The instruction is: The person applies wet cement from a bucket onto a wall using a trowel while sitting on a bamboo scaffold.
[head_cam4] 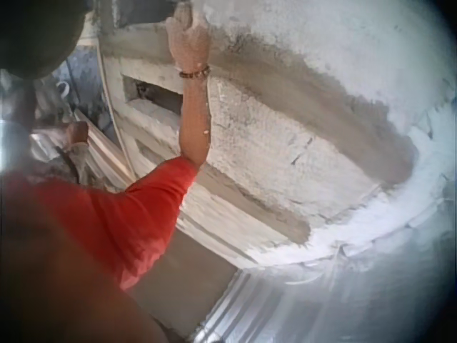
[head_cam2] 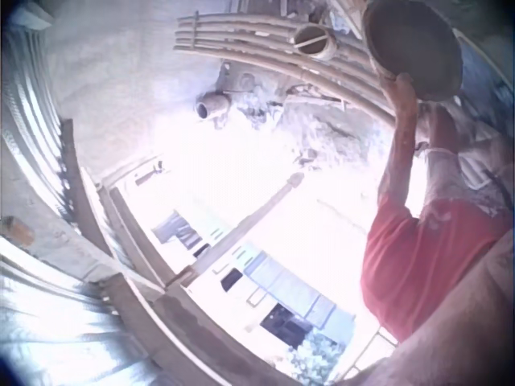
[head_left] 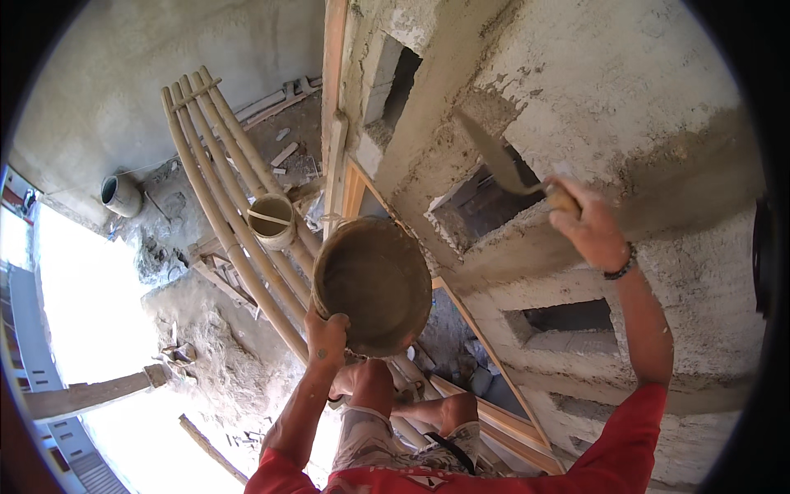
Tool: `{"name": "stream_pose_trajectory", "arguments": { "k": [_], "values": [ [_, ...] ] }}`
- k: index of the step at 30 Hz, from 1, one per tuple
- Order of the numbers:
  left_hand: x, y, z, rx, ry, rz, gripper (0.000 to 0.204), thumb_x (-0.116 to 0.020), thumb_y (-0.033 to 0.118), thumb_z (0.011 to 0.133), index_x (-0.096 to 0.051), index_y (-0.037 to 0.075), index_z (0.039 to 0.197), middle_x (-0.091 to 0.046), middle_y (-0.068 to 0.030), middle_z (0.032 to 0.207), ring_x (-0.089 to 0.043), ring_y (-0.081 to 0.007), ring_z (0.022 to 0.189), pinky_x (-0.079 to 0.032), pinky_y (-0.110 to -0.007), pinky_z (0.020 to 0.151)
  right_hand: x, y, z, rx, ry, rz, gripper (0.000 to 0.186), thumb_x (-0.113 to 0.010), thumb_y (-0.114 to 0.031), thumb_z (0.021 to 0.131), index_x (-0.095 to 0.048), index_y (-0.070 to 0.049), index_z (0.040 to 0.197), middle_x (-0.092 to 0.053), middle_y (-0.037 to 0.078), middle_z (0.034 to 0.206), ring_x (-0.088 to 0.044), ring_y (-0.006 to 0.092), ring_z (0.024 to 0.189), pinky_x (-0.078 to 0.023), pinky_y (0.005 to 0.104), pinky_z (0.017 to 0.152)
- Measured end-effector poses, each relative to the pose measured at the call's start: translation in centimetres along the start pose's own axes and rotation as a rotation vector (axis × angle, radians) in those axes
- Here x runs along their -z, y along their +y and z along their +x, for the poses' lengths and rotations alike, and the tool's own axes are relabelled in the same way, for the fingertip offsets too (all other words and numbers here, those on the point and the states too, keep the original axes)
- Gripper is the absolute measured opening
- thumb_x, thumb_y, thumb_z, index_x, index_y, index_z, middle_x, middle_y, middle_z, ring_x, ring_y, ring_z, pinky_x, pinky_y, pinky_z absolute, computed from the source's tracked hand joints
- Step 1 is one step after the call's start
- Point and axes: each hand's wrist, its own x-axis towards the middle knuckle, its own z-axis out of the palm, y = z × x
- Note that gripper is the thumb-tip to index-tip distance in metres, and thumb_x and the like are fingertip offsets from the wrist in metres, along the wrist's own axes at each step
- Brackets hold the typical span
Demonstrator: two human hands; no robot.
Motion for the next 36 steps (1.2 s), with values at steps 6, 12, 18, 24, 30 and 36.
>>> {"name": "stream_pose_trajectory", "arguments": {
  "k": [6,12,18,24,30,36],
  "values": [
    [-3.7,5.9,-2.3,-0.053,-0.048,0.020,0.048,-0.053,-0.001,0.072,-0.057,-0.001,0.120,-0.062,-0.0048,0.087,-0.057,-0.0125,0.069,-0.047,-0.025,0.062,-5.9,-2.6,-3.4,0.427,-0.011,-0.610,0.037,-0.066,-0.018,0.082,-0.061,-0.009,0.118,-0.059,0.011,0.086,-0.065,0.0288,0.088,-0.053,0.0387,0.073],
    [-6.8,11.9,-3.9,-0.117,-0.109,0.093,0.050,-0.053,0.000,0.071,-0.057,-0.002,0.121,-0.064,-0.0062,0.092,-0.058,-0.0135,0.076,-0.049,-0.026,0.067,-10.6,-1.4,-3.8,0.375,-0.204,-0.506,0.038,-0.064,-0.017,0.083,-0.060,-0.013,0.120,-0.065,0.013,0.086,-0.066,0.0321,0.081,-0.054,0.0435,0.068],
    [-7.3,15.2,-3.6,-0.099,-0.116,0.054,0.058,-0.052,-0.003,0.069,-0.055,-0.002,0.127,-0.065,-0.0086,0.103,-0.061,-0.0194,0.089,-0.051,-0.030,0.077,-9.1,-2.6,-3.9,0.228,-0.271,0.035,0.035,-0.065,-0.020,0.084,-0.063,-0.008,0.117,-0.070,0.015,0.097,-0.067,0.0355,0.087,-0.054,0.0467,0.075],
    [-7.1,17.6,-2.4,-0.048,-0.138,-0.027,0.056,-0.053,-0.004,0.070,-0.056,-0.001,0.126,-0.065,-0.0078,0.102,-0.062,-0.0170,0.087,-0.052,-0.029,0.077,-4.1,-4.1,-3.0,0.304,-0.043,0.129,0.036,-0.068,-0.016,0.082,-0.063,-0.006,0.116,-0.070,0.016,0.099,-0.067,0.0373,0.090,-0.054,0.0459,0.080],
    [-5.6,19.6,-2.0,-0.044,-0.108,-0.020,0.052,-0.054,-0.003,0.070,-0.057,0.000,0.122,-0.065,-0.0080,0.104,-0.064,-0.0191,0.089,-0.053,-0.029,0.077,6.1,-9.0,-1.2,0.254,-0.143,0.187,0.040,-0.069,-0.018,0.082,-0.062,-0.003,0.119,-0.070,0.019,0.102,-0.068,0.0364,0.094,-0.053,0.0435,0.084],
    [-3.4,19.9,-1.5,-0.108,-0.119,0.004,0.056,-0.053,-0.003,0.070,-0.055,0.000,0.125,-0.065,-0.0079,0.105,-0.063,-0.0176,0.087,-0.053,-0.028,0.072,9.8,-5.4,4.2,-0.011,-0.199,0.139,0.047,-0.066,-0.024,0.086,-0.060,-0.002,0.127,-0.070,0.022,0.107,-0.068,0.0369,0.099,-0.051,0.0438,0.089]
  ]
}}
